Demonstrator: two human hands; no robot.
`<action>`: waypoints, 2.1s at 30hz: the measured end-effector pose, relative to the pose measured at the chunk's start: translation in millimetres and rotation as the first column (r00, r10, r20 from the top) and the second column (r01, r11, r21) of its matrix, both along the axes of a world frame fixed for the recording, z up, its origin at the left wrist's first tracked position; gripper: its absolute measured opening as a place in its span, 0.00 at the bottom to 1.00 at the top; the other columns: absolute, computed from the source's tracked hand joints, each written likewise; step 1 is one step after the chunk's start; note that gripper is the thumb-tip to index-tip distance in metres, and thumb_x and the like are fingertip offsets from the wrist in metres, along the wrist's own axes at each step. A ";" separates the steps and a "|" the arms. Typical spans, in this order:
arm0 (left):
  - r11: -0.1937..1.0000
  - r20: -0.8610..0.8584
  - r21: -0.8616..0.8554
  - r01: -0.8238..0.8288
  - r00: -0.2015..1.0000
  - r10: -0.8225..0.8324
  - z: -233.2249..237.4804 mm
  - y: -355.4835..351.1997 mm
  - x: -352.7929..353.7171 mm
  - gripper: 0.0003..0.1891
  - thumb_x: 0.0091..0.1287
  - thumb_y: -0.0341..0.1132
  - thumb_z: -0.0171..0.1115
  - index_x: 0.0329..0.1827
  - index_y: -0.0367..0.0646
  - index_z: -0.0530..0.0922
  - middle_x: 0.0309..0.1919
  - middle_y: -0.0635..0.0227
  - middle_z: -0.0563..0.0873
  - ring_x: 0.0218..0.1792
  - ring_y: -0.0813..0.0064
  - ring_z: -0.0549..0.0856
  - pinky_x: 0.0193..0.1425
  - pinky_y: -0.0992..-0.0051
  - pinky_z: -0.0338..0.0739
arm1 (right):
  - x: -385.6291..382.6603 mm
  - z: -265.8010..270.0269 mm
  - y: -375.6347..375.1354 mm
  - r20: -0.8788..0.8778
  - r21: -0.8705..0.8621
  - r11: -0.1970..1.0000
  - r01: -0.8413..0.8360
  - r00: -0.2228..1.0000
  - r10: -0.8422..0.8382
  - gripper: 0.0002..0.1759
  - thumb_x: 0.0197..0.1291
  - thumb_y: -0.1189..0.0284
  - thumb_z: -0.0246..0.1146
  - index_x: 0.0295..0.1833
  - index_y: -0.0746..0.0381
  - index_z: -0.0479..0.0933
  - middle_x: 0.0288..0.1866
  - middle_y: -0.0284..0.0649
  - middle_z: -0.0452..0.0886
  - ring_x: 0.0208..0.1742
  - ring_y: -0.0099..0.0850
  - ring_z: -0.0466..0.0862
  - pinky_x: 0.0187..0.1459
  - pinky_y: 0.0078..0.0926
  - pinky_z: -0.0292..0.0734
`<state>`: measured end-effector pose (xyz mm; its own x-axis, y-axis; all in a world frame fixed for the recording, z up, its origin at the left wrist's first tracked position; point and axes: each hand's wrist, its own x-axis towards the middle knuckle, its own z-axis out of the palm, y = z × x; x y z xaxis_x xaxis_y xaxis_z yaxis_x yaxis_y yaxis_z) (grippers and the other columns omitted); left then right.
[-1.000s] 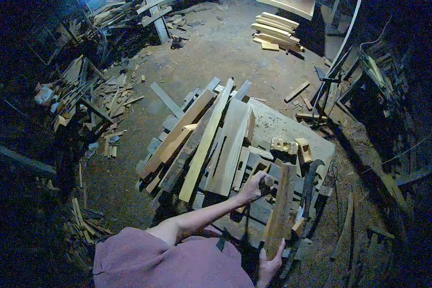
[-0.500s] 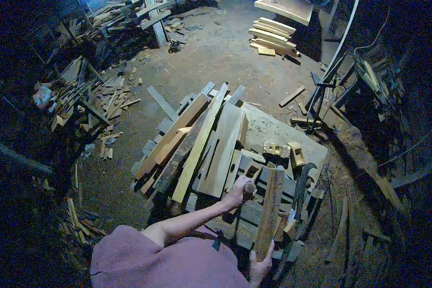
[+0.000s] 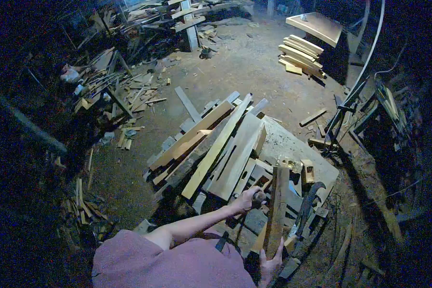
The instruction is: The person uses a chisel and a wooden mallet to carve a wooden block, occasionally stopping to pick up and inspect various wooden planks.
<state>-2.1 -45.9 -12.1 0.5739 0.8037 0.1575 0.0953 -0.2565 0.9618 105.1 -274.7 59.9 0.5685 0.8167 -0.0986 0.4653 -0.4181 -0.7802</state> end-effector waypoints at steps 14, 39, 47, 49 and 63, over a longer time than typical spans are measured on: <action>0.996 0.094 -0.032 -0.085 0.992 0.088 -14.7 -5.0 12.3 0.07 0.62 0.33 0.56 0.35 0.39 0.71 0.24 0.62 0.79 0.29 0.71 0.80 0.35 0.71 0.74 | 25.2 -0.1 -20.1 0.135 0.076 0.997 -0.024 0.991 0.014 0.41 0.48 0.73 0.64 0.69 0.61 0.55 0.58 0.49 0.71 0.56 0.38 0.73 0.54 0.31 0.69; 0.988 0.321 -0.155 0.016 0.946 0.035 -0.8 44.6 -5.9 0.01 0.63 0.28 0.55 0.35 0.44 0.74 0.27 0.75 0.76 0.29 0.82 0.76 0.32 0.81 0.71 | -13.2 4.5 -12.4 -0.033 -0.039 0.979 0.201 0.979 -0.203 0.45 0.43 0.69 0.67 0.69 0.56 0.56 0.59 0.51 0.70 0.58 0.43 0.73 0.57 0.36 0.67; 0.993 0.270 -0.115 -0.019 0.962 0.050 11.2 48.9 4.6 0.09 0.56 0.30 0.65 0.37 0.42 0.73 0.26 0.73 0.78 0.28 0.82 0.76 0.32 0.77 0.74 | -23.6 5.5 -23.2 0.000 -0.080 0.975 0.206 0.978 -0.207 0.44 0.43 0.66 0.65 0.69 0.56 0.57 0.55 0.50 0.74 0.55 0.43 0.76 0.55 0.35 0.69; 0.997 0.049 -0.054 0.052 0.998 -0.049 9.5 46.7 10.4 0.10 0.57 0.32 0.64 0.38 0.41 0.73 0.25 0.71 0.77 0.29 0.82 0.76 0.33 0.77 0.73 | -23.6 2.0 -27.7 -0.020 -0.079 0.977 0.196 0.980 -0.198 0.45 0.43 0.66 0.67 0.69 0.55 0.56 0.57 0.52 0.73 0.56 0.46 0.75 0.55 0.37 0.69; 0.987 0.217 -0.066 0.145 0.968 -0.128 -34.8 21.8 27.8 0.09 0.57 0.30 0.63 0.37 0.41 0.72 0.27 0.64 0.81 0.28 0.77 0.79 0.32 0.74 0.74 | -28.1 -9.7 -38.4 0.373 0.243 0.968 0.060 0.916 -0.150 0.45 0.45 0.66 0.66 0.70 0.57 0.53 0.59 0.50 0.71 0.57 0.46 0.74 0.56 0.39 0.69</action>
<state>25.7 -24.1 -47.0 0.6394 0.7351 0.2253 -0.1432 -0.1741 0.9743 77.1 -313.0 50.2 0.6087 0.7253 0.3217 0.7110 -0.3187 -0.6268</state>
